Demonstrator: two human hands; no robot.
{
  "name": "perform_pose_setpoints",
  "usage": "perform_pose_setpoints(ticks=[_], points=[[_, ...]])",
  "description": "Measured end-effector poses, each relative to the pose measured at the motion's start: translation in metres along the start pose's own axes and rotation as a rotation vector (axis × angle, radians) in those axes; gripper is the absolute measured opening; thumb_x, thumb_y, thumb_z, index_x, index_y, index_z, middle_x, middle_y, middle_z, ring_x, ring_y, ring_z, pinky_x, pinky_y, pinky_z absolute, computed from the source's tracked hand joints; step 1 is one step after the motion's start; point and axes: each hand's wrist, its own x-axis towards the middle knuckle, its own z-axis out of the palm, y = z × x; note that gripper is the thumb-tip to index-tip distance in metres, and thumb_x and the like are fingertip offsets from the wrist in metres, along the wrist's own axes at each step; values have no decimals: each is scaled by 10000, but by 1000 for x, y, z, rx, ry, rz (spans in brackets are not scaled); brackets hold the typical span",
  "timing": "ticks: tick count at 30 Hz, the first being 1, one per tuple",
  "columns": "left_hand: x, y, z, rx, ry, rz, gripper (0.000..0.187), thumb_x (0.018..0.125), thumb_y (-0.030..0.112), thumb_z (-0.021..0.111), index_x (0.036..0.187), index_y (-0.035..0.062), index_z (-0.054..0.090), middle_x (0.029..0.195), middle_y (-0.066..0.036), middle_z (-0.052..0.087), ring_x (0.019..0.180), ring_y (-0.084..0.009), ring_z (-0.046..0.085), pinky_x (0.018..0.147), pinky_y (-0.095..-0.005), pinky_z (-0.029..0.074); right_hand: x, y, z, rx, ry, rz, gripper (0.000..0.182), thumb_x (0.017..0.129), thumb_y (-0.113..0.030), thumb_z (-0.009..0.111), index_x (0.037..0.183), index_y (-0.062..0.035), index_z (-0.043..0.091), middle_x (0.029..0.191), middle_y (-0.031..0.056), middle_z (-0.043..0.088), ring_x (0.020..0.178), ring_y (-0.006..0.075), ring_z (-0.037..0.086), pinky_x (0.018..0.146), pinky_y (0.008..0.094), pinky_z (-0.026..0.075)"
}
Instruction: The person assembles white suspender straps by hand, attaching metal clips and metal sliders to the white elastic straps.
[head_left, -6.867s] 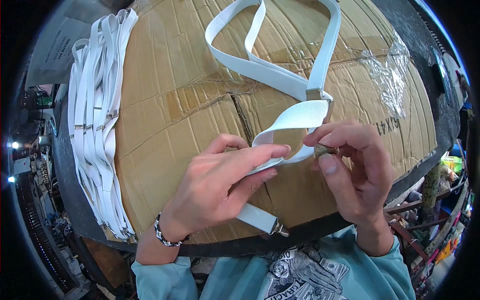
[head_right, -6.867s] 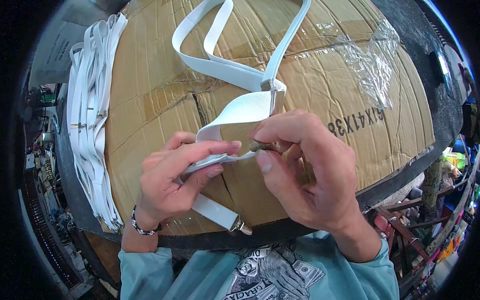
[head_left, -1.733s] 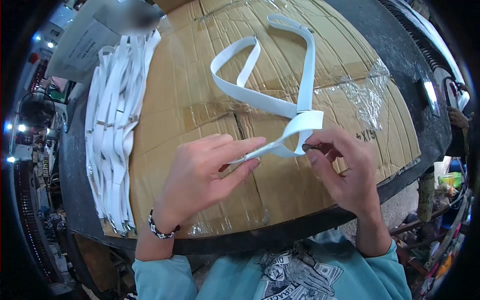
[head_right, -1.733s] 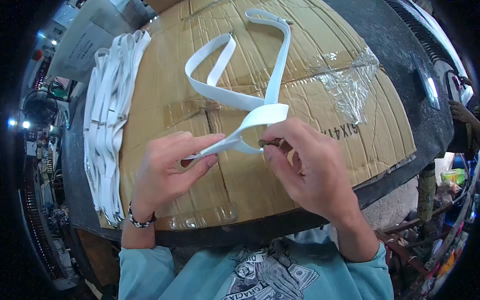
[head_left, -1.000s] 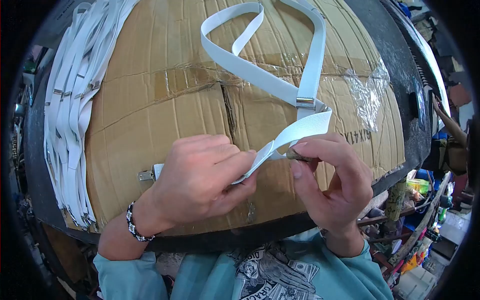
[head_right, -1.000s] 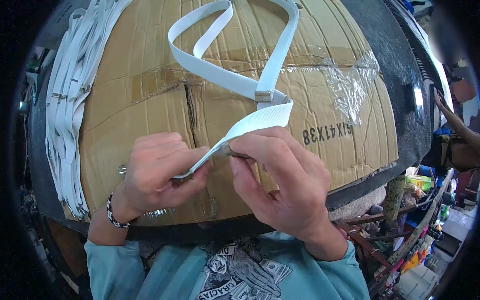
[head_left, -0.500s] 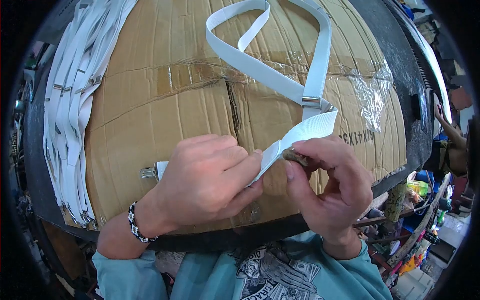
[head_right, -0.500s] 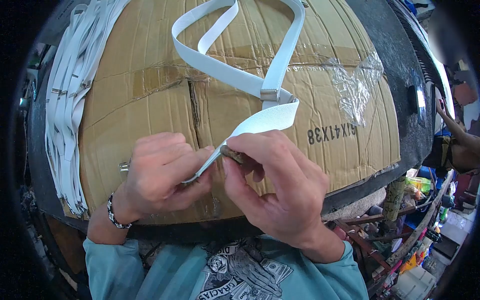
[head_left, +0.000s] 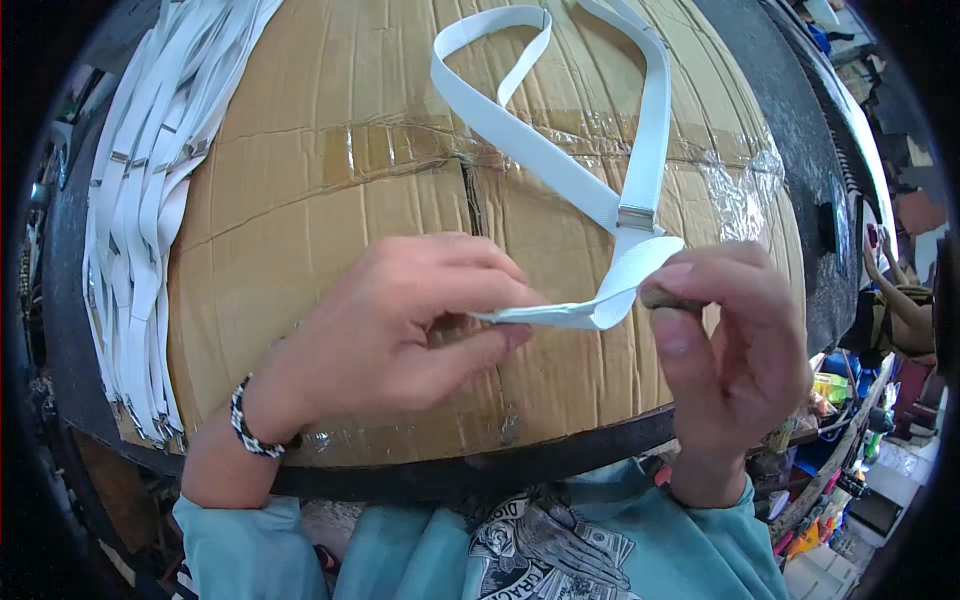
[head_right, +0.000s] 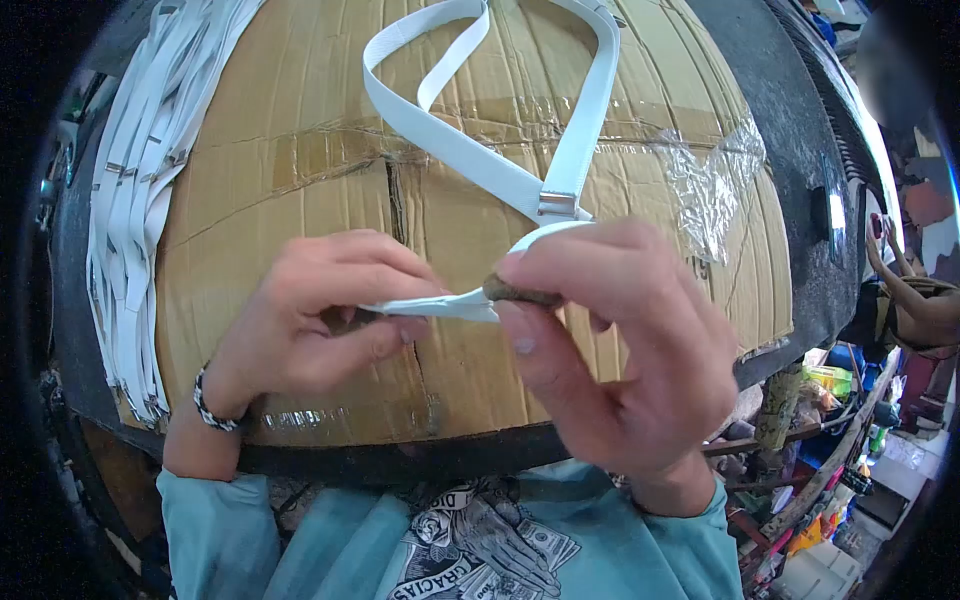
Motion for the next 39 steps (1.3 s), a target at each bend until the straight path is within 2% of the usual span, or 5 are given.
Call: perform_pose_setpoints(ticks=[3, 9, 20, 31, 39], points=[[-1, -1, -7, -132, -61, -115, 315, 806, -37, 752, 1116, 22, 766, 787, -69, 697, 689, -188, 660, 637, -302, 510, 10, 5, -3, 5, -78, -76, 178, 915, -19, 684, 1070, 54, 635, 945, 206, 714, 827, 213, 673, 712, 288, 525], [0, 4, -15, -216, -116, -137, 282, 822, -37, 744, 1091, 38, 784, 765, -61, 686, 606, -162, 572, 547, -292, 400, 24, 5, 1, -52, -195, -212, 174, 872, -29, 737, 1017, 35, 666, 911, 215, 738, 761, 212, 704, 644, 295, 546], [-7, 0, -18, -465, -171, -249, 182, 778, 83, 876, 928, 24, 792, 703, -31, 650, 588, -108, 514, 504, -285, 319, 46, 1, 6, 145, -390, -166, 195, 800, -61, 811, 955, 17, 720, 870, 187, 736, 700, 208, 706, 601, 290, 548], [-8, -7, -21, -445, -315, -224, 129, 800, 17, 799, 919, -11, 757, 797, -96, 705, 658, -188, 634, 572, -304, 434, 54, 14, 12, 361, -692, -130, 211, 745, 7, 806, 951, 11, 761, 901, 158, 704, 720, 234, 705, 600, 317, 541], [-7, -10, -16, -462, -348, -207, 108, 828, -1, 767, 935, -12, 765, 845, -121, 741, 739, -242, 706, 634, -324, 508, 46, 21, 14, 272, -727, -95, 220, 693, 44, 778, 905, -2, 744, 896, 119, 700, 712, 249, 708, 599, 328, 554]])
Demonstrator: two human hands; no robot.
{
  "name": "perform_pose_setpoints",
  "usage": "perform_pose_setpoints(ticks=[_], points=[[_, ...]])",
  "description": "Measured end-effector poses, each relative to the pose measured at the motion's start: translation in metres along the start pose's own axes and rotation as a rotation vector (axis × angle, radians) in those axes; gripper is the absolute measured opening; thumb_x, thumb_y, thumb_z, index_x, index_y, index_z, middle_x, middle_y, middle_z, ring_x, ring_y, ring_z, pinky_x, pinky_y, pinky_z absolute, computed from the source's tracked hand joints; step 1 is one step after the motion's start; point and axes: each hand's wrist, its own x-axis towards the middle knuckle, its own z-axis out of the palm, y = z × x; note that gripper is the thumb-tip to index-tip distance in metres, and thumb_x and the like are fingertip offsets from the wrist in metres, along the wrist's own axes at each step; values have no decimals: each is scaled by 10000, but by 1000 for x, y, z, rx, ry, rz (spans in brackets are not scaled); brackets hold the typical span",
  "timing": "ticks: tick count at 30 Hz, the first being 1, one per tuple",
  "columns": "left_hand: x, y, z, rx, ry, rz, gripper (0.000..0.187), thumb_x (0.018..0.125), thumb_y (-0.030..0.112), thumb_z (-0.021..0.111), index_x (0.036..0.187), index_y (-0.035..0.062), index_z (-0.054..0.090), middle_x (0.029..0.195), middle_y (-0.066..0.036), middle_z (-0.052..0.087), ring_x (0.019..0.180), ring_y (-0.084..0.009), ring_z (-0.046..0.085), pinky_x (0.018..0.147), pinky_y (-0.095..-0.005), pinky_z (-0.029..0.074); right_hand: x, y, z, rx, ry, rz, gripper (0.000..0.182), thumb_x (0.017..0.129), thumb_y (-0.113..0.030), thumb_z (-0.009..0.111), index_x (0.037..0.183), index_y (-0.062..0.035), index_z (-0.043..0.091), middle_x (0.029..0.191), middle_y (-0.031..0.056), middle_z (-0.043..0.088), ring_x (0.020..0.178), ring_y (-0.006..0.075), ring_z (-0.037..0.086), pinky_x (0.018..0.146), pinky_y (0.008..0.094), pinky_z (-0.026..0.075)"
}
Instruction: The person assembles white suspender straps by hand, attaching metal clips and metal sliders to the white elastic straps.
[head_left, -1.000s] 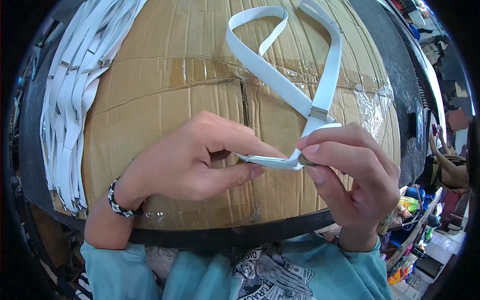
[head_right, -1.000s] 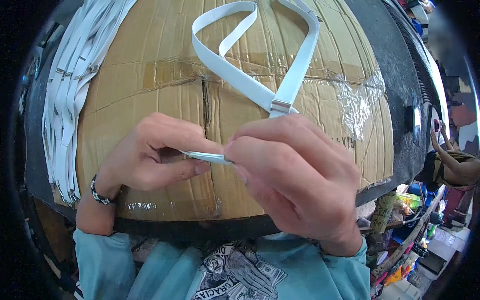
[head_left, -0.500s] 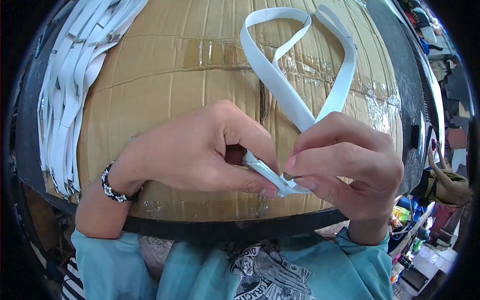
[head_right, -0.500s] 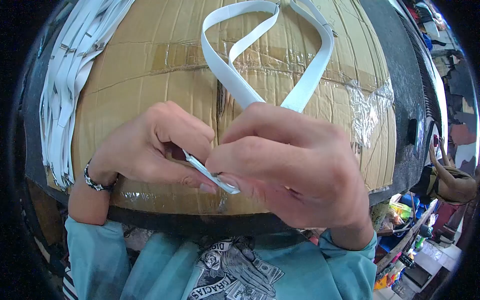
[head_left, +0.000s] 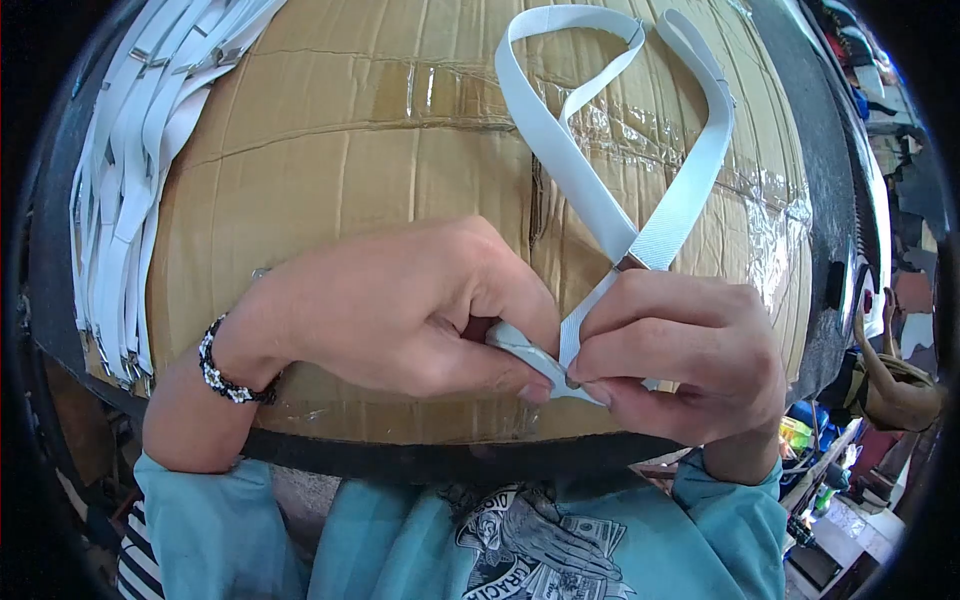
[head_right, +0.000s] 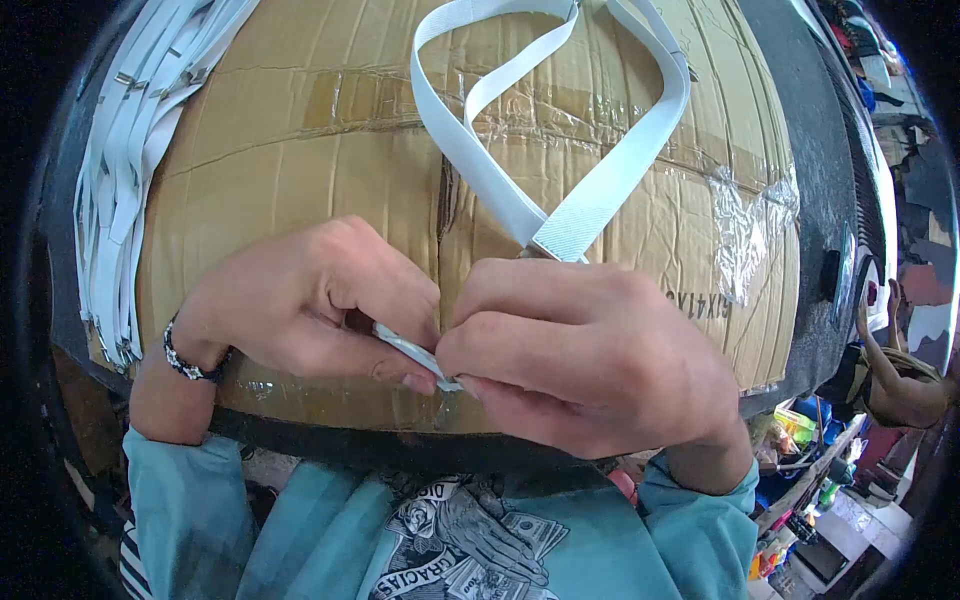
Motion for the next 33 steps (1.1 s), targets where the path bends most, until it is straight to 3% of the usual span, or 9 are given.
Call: perform_pose_setpoints(ticks=[5, 12, 18, 25, 33], points=[[-2, 4, -2, -35, -32, -61, 118, 841, 33, 793, 953, 0, 781, 827, -114, 736, 697, -229, 683, 598, -326, 479, -2, 2, -2, -202, -56, 80, 221, 673, 51, 772, 885, 0, 737, 885, 118, 702, 689, 228, 702, 582, 317, 547], [1, 5, -1, -60, -7, -37, 129, 823, 56, 823, 935, 4, 785, 812, -112, 729, 662, -215, 657, 570, -325, 452, -3, 3, 2, 74, 179, -20, 194, 688, 46, 775, 874, 1, 742, 840, 128, 690, 648, 218, 681, 547, 310, 516], [1, 1, 0, -68, 12, -4, 116, 808, 50, 818, 903, 1, 772, 791, -105, 721, 642, -212, 642, 564, -324, 444, 0, 2, 13, 104, 129, -61, 198, 682, 42, 776, 871, -3, 739, 828, 117, 683, 658, 238, 679, 564, 324, 523], [3, 3, -2, 48, -42, -65, 100, 824, 66, 811, 888, 3, 768, 780, -99, 722, 619, -218, 631, 546, -319, 435, -4, 1, 10, -73, 48, -5, 221, 643, 50, 768, 852, -4, 719, 825, 109, 667, 665, 268, 674, 581, 338, 531], [-1, -2, -1, 11, -54, -14, 97, 845, 52, 803, 921, -4, 780, 832, -116, 751, 674, -225, 687, 576, -314, 478, -4, 0, 2, 0, 68, 94, 209, 676, 49, 766, 877, 10, 728, 850, 138, 686, 644, 211, 669, 560, 325, 520]])
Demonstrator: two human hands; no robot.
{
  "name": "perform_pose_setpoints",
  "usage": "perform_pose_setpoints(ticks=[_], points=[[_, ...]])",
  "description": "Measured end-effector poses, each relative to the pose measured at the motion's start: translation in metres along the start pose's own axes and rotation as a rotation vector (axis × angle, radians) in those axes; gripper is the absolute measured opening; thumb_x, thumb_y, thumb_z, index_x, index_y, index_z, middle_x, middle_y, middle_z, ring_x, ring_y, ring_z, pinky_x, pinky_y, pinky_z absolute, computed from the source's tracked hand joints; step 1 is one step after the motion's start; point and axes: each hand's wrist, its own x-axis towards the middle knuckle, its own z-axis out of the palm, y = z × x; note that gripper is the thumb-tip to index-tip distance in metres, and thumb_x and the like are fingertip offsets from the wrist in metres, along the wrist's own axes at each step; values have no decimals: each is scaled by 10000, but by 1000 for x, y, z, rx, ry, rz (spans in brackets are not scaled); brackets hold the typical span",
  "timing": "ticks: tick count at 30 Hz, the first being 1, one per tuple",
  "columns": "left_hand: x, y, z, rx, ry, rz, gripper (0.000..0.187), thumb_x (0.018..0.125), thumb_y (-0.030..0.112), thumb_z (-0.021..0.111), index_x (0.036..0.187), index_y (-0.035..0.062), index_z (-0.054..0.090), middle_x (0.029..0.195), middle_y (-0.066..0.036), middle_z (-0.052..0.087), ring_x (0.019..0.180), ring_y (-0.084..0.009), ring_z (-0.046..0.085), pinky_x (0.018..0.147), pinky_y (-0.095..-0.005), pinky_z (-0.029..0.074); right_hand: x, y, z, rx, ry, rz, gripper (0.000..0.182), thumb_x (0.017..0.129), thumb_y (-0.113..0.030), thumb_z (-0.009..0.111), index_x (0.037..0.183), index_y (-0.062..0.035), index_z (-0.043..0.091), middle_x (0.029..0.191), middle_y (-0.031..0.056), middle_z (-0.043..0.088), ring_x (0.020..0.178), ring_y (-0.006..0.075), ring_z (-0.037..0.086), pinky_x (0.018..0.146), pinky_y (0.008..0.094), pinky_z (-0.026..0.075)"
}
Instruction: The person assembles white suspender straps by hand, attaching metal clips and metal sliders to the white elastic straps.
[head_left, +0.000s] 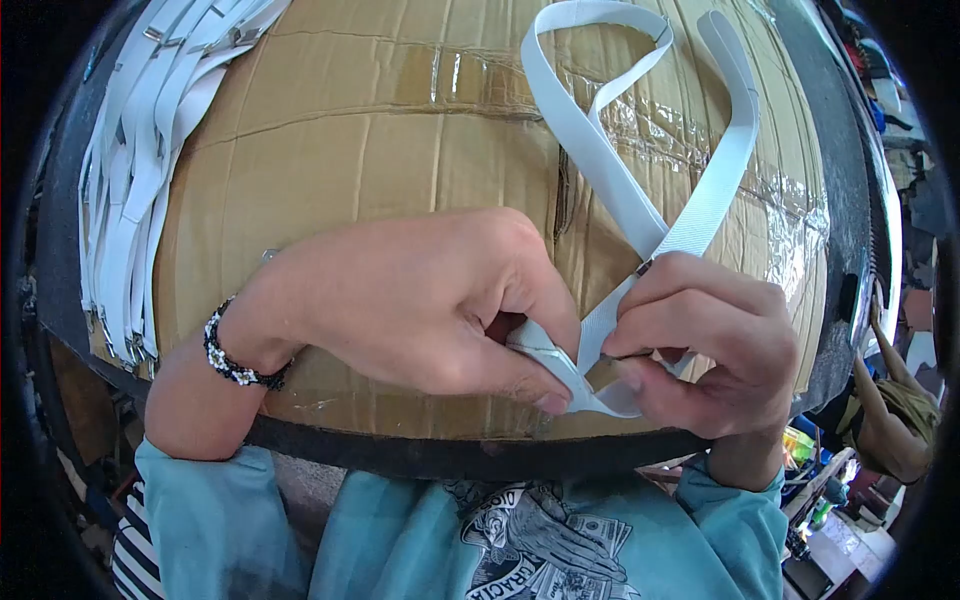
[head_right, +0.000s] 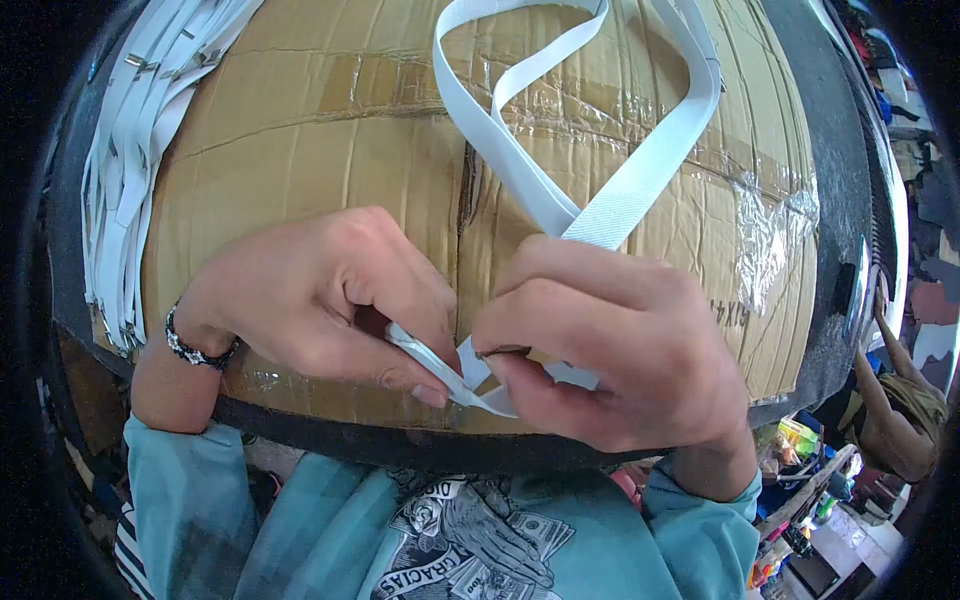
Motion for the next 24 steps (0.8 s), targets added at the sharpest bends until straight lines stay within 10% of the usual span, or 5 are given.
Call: perform_pose_setpoints(ticks=[24], points=[[2, 2, -2, -47, 5, 21, 109, 827, 55, 816, 916, 2, 782, 825, -107, 747, 676, -214, 682, 576, -305, 478, 1, 1, 5, 79, 63, -131, 188, 682, -7, 803, 858, 2, 739, 808, 133, 691, 639, 221, 664, 560, 323, 508]])
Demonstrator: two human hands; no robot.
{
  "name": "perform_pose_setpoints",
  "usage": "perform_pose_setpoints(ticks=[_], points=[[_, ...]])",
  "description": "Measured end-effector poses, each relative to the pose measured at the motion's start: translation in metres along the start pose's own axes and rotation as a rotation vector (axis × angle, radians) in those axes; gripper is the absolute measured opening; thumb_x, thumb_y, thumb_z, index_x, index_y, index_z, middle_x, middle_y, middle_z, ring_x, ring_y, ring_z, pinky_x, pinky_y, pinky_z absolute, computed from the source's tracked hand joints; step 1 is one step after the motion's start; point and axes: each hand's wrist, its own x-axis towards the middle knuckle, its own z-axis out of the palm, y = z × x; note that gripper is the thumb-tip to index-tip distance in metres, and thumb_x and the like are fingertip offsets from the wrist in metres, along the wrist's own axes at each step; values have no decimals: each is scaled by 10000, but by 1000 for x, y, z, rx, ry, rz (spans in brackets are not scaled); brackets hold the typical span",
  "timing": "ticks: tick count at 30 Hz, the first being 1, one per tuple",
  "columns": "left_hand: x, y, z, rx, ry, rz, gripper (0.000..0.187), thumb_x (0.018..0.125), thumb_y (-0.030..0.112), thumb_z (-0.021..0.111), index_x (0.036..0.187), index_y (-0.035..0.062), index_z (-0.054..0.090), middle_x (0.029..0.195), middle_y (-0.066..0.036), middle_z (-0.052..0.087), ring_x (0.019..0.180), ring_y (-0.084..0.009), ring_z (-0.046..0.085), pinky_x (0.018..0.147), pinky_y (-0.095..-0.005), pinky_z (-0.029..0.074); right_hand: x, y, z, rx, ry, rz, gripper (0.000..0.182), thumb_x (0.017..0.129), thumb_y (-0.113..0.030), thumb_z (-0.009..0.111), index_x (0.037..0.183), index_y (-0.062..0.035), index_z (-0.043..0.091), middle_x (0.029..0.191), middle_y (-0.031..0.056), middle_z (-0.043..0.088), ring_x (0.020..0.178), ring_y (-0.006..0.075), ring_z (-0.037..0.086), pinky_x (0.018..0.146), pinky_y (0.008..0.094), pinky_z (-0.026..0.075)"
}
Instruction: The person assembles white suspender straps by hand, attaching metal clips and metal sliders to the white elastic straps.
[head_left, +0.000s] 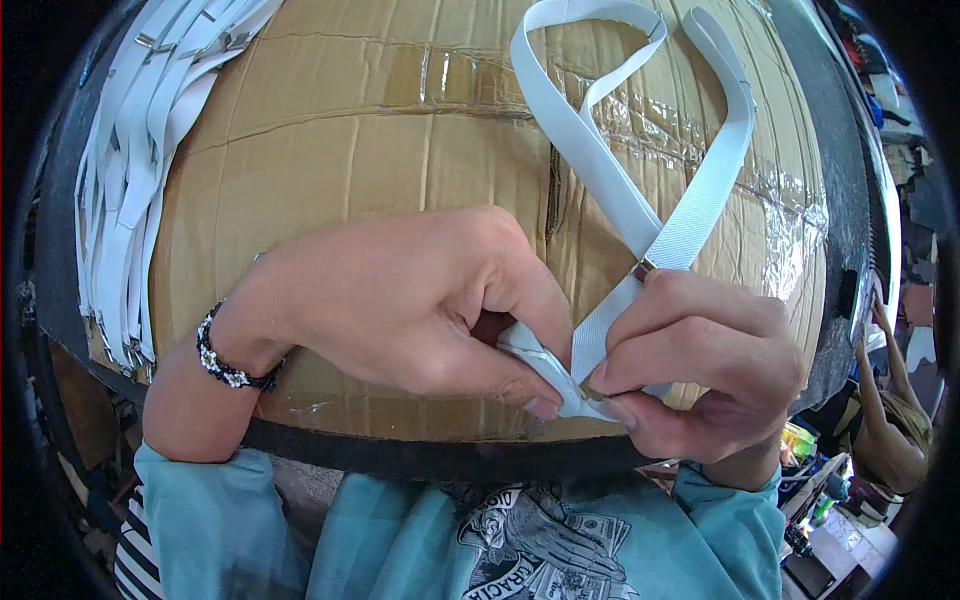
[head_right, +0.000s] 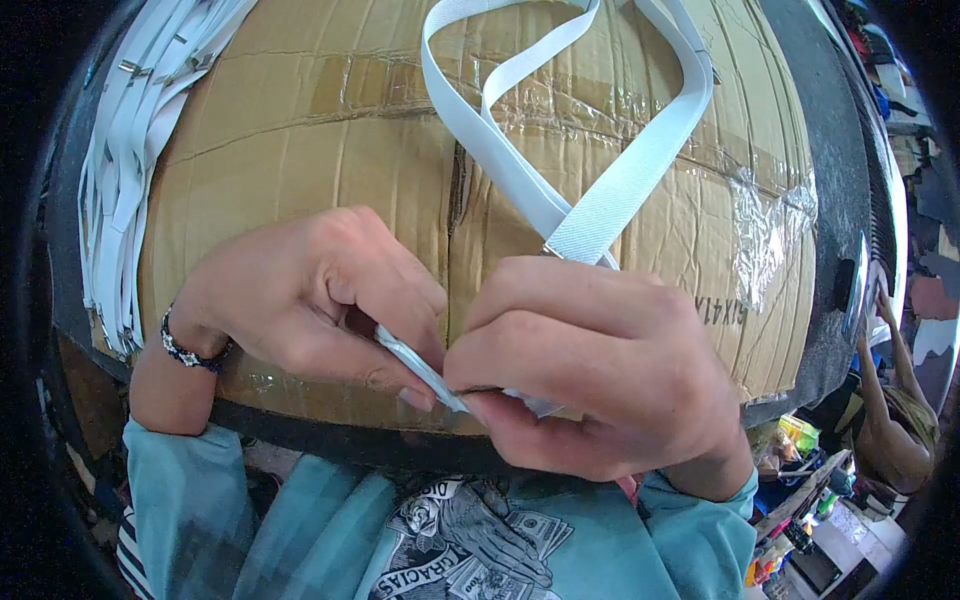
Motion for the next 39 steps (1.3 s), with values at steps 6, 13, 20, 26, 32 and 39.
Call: perform_pose_setpoints(ticks=[6, 13, 20, 26, 32, 39], points=[[0, 1, 1, -29, 6, -18, 88, 827, 44, 812, 894, 1, 775, 823, -109, 746, 679, -213, 686, 585, -308, 485, -2, 3, 8, 26, -4, -19, 194, 672, 11, 788, 857, -6, 732, 813, 118, 690, 644, 237, 668, 564, 327, 517], [0, 1, 2, 44, 19, -32, 79, 847, 50, 801, 903, 0, 777, 823, -108, 748, 681, -209, 686, 590, -305, 486, -1, 1, 5, -71, -47, 13, 221, 641, 23, 772, 853, -13, 723, 804, 111, 677, 660, 243, 677, 585, 332, 537], [-1, -1, 2, 52, -17, -34, 94, 857, 58, 794, 918, -10, 772, 853, -118, 753, 699, -217, 693, 605, -310, 495, 2, -5, -5, -156, -73, 166, 196, 674, 27, 772, 862, 4, 721, 827, 119, 689, 648, 227, 675, 562, 319, 523], [-1, -1, 1, 74, -29, -7, 108, 861, 53, 784, 938, -17, 755, 874, -126, 752, 717, -241, 698, 618, -329, 505, 3, 1, 9, -20, -11, -14, 206, 674, 35, 783, 870, 10, 725, 841, 125, 690, 667, 228, 678, 566, 319, 521], [1, -5, 3, 124, -27, 41, 117, 857, 61, 788, 942, -9, 749, 854, -121, 736, 700, -253, 677, 616, -339, 496, 1, 0, 8, -58, -61, 35, 237, 654, 46, 767, 881, 0, 717, 832, 122, 684, 671, 238, 681, 577, 323, 531], [1, 3, 2, 173, -49, -4, 109, 871, 70, 784, 937, -8, 746, 834, -121, 722, 699, -252, 670, 614, -337, 488, -1, -1, 8, -105, -60, 106, 242, 682, 58, 746, 893, -43, 682, 795, 74, 630, 630, 224, 633, 552, 333, 501]])
